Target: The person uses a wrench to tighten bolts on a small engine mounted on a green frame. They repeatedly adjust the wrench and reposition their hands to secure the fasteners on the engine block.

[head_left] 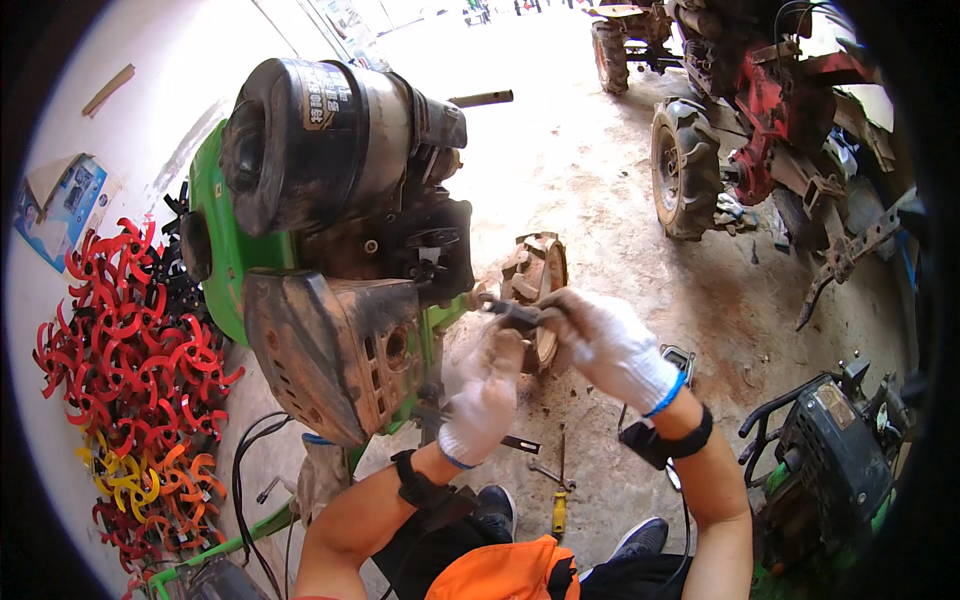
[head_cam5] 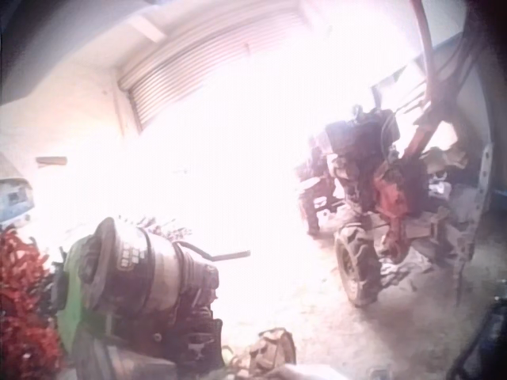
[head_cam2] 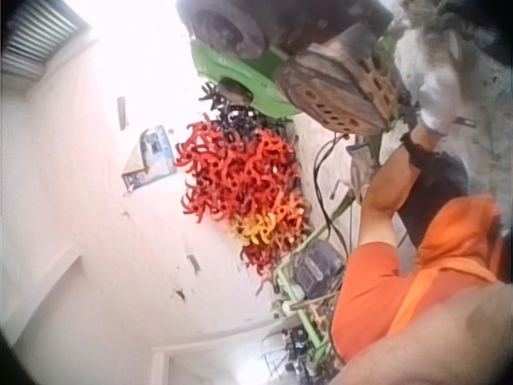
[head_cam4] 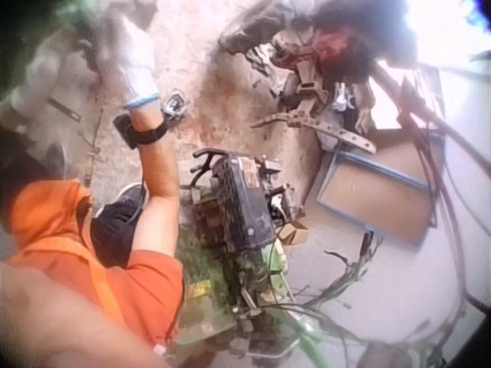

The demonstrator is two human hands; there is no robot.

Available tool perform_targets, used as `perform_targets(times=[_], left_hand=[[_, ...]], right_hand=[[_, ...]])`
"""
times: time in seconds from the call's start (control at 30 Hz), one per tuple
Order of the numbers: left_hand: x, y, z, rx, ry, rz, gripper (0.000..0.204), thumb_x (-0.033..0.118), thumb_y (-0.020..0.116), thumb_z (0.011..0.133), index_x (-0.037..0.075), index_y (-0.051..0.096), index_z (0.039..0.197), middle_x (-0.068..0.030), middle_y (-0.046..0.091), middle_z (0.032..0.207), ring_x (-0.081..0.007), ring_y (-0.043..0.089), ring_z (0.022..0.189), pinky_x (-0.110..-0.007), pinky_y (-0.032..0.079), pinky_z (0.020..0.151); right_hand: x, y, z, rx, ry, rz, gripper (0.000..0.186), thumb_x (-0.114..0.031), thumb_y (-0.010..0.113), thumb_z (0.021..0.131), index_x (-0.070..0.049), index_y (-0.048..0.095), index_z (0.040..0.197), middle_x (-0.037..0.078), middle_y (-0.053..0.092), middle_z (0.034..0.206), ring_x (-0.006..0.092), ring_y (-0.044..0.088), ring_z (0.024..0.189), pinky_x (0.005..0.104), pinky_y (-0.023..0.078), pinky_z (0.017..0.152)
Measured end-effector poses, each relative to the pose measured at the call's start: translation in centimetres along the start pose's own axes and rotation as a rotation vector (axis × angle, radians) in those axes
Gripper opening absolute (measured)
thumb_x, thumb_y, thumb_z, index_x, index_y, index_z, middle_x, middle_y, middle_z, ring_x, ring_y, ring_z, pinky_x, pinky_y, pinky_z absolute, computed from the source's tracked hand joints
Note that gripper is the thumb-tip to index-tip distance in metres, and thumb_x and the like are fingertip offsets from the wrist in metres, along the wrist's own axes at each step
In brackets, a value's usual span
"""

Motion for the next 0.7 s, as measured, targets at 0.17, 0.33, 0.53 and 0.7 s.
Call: perform_targets(times=[0.17, 0.33, 0.53, 0.7], left_hand=[[-0.3, -0.1, 0.1, -0.108, 0.099, 0.010, 0.054, 0.048, 0.048, 0.118, 0.003, 0.065, 0.142, -0.0073, 0.070, 0.127, -0.0146, 0.062, 0.113, -0.032, 0.050, 0.102], [-0.3, -0.5, 0.4, -0.099, -0.038, 0.026, 0.053, 0.048, 0.048, 0.118, 0.004, 0.068, 0.140, -0.0034, 0.070, 0.122, -0.0107, 0.059, 0.106, -0.028, 0.049, 0.097], [-0.9, -1.2, 0.9, -0.081, -0.072, 0.009, 0.054, 0.047, 0.047, 0.118, 0.002, 0.071, 0.135, -0.0054, 0.074, 0.117, -0.0138, 0.063, 0.106, -0.031, 0.050, 0.099], [-1.0, -1.4, 1.1, -0.075, -0.112, 0.013, 0.053, 0.045, 0.049, 0.118, 0.000, 0.070, 0.135, -0.0053, 0.073, 0.119, -0.0146, 0.063, 0.108, -0.032, 0.050, 0.100]], right_hand=[[-0.9, -3.2, 2.5, 0.114, -0.225, -0.012, 0.014, -0.018, 0.070, 0.106, -0.004, 0.072, 0.109, 0.019, 0.066, 0.080, 0.0376, 0.064, 0.071, 0.0427, 0.055, 0.069], [-1.5, -3.0, 7.6, -0.023, -0.260, -0.082, 0.022, -0.026, 0.071, 0.105, -0.005, 0.074, 0.111, 0.019, 0.069, 0.085, 0.0378, 0.069, 0.076, 0.0416, 0.057, 0.072], [-1.3, -4.0, 12.0, -0.250, -0.348, -0.162, 0.028, -0.031, 0.069, 0.106, -0.005, 0.074, 0.117, 0.019, 0.073, 0.098, 0.0372, 0.072, 0.088, 0.0446, 0.058, 0.079], [-0.7, -4.1, 15.7, -0.467, -0.266, -0.136, 0.045, -0.034, 0.061, 0.112, -0.003, 0.062, 0.145, 0.015, 0.072, 0.135, 0.0278, 0.072, 0.115, 0.0383, 0.059, 0.099]])
Point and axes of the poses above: each hand's wrist, its own z-axis towards the middle knuckle, its own y-axis out of the palm, x = y × z, the point moved 2 cm from there along z, towards the middle knuckle
